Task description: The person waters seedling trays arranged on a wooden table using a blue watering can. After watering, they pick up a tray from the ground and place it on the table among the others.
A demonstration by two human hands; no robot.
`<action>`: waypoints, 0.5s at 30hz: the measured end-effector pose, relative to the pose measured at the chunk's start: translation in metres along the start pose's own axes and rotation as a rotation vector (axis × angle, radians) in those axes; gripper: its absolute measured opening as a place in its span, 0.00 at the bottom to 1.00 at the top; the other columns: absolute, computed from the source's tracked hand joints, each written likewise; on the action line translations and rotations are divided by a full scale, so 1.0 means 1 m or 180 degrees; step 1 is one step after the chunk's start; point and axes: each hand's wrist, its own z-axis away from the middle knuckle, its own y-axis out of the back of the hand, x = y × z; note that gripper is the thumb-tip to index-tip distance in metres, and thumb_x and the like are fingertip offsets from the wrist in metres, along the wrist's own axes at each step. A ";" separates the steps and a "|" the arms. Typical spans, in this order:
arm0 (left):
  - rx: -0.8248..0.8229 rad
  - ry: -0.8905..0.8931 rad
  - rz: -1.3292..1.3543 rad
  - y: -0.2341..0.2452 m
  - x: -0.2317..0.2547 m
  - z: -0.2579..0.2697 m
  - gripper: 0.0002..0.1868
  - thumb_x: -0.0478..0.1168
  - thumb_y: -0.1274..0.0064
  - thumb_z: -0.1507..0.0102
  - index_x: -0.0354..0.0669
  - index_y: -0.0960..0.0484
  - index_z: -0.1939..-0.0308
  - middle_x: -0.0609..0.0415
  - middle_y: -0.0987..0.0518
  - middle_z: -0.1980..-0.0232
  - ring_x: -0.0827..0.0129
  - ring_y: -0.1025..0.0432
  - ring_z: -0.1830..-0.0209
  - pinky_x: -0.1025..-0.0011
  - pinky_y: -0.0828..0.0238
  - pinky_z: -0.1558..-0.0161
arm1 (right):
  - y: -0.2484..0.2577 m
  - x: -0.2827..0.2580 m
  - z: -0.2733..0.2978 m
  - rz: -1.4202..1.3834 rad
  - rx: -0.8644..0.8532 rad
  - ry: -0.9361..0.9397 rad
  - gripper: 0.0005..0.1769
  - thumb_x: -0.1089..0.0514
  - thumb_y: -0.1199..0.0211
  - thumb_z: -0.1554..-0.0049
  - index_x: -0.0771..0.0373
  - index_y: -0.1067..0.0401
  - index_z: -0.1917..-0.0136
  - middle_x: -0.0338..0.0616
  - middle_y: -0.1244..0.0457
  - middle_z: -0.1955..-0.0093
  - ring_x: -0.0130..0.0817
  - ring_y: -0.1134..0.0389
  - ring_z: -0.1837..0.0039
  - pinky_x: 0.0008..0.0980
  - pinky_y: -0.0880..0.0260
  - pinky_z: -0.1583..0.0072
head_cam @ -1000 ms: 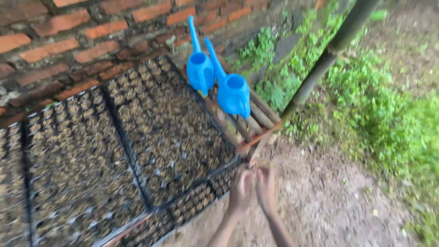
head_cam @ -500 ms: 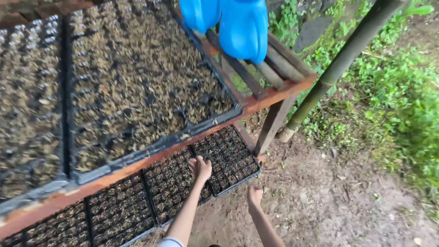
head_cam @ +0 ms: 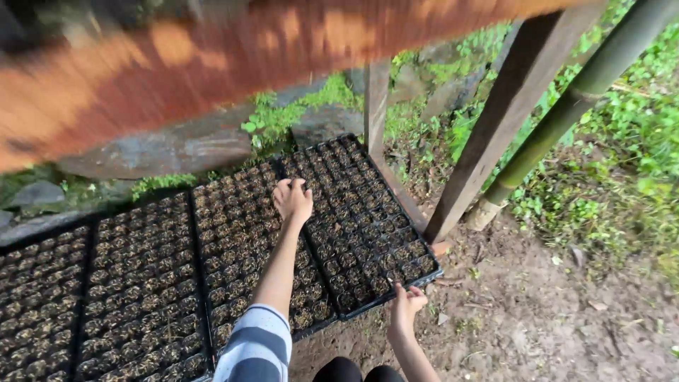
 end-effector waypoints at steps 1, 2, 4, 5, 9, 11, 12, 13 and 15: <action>0.0004 0.0008 -0.0012 -0.004 -0.001 -0.001 0.15 0.51 0.43 0.35 0.64 0.20 0.45 0.55 0.37 0.31 0.58 0.44 0.30 0.53 0.44 0.32 | -0.004 0.006 -0.006 0.0002 -0.0011 -0.0011 0.21 0.51 0.44 0.39 0.53 0.50 0.38 0.43 0.51 0.46 0.34 0.46 0.51 0.39 0.42 0.51; -0.0036 -0.0499 0.0104 -0.008 -0.005 0.002 0.11 0.51 0.45 0.35 0.64 0.18 0.49 0.57 0.33 0.37 0.56 0.42 0.32 0.54 0.42 0.34 | -0.003 0.015 -0.008 -0.0227 0.0004 0.0126 0.20 0.54 0.44 0.39 0.52 0.51 0.39 0.42 0.52 0.46 0.32 0.47 0.49 0.37 0.42 0.48; -0.0089 -0.1000 0.0219 -0.018 -0.014 0.008 0.09 0.50 0.46 0.34 0.63 0.15 0.52 0.58 0.29 0.42 0.55 0.40 0.34 0.54 0.39 0.35 | -0.002 0.025 -0.003 -0.0449 0.0029 0.0251 0.20 0.57 0.44 0.39 0.51 0.52 0.40 0.41 0.54 0.46 0.31 0.48 0.48 0.36 0.42 0.46; -0.0272 -0.1358 0.0226 -0.025 -0.020 0.010 0.09 0.52 0.47 0.35 0.61 0.15 0.56 0.58 0.27 0.44 0.57 0.40 0.36 0.54 0.39 0.37 | -0.002 0.027 0.006 -0.0234 0.0093 0.0961 0.19 0.62 0.45 0.41 0.54 0.52 0.43 0.41 0.55 0.46 0.32 0.50 0.47 0.35 0.43 0.44; -0.0754 -0.1827 0.0228 -0.015 -0.013 0.017 0.12 0.58 0.42 0.38 0.59 0.13 0.63 0.61 0.25 0.51 0.63 0.38 0.44 0.57 0.42 0.41 | -0.013 0.008 0.014 0.0297 0.0227 0.2479 0.15 0.64 0.44 0.42 0.63 0.46 0.45 0.43 0.54 0.46 0.35 0.50 0.47 0.35 0.47 0.41; -0.1059 -0.1801 0.0031 0.003 -0.001 0.027 0.14 0.61 0.41 0.40 0.61 0.12 0.61 0.60 0.26 0.49 0.62 0.40 0.42 0.58 0.44 0.40 | -0.022 -0.001 0.001 0.0524 0.0222 0.2714 0.16 0.63 0.43 0.44 0.64 0.44 0.45 0.45 0.51 0.46 0.36 0.49 0.45 0.35 0.46 0.41; -0.1391 -0.1760 -0.0173 0.012 0.003 0.035 0.17 0.64 0.39 0.43 0.63 0.11 0.59 0.60 0.27 0.47 0.62 0.42 0.40 0.60 0.47 0.39 | -0.025 -0.002 -0.003 0.0767 0.0223 0.2921 0.17 0.62 0.42 0.45 0.65 0.42 0.44 0.48 0.48 0.45 0.37 0.47 0.44 0.34 0.46 0.40; -0.1402 -0.1749 -0.0180 0.010 0.003 0.038 0.17 0.64 0.39 0.43 0.63 0.11 0.59 0.60 0.27 0.47 0.62 0.42 0.40 0.60 0.47 0.39 | -0.029 -0.005 -0.007 0.0774 0.0218 0.2906 0.17 0.62 0.42 0.45 0.65 0.42 0.44 0.48 0.48 0.45 0.37 0.47 0.44 0.34 0.46 0.40; -0.1597 -0.1881 -0.0330 0.009 0.007 0.043 0.16 0.64 0.36 0.47 0.67 0.12 0.62 0.62 0.30 0.46 0.63 0.45 0.39 0.58 0.50 0.36 | -0.038 -0.014 -0.014 0.1244 0.0060 0.2834 0.13 0.61 0.42 0.43 0.59 0.37 0.44 0.44 0.47 0.44 0.36 0.49 0.40 0.37 0.50 0.37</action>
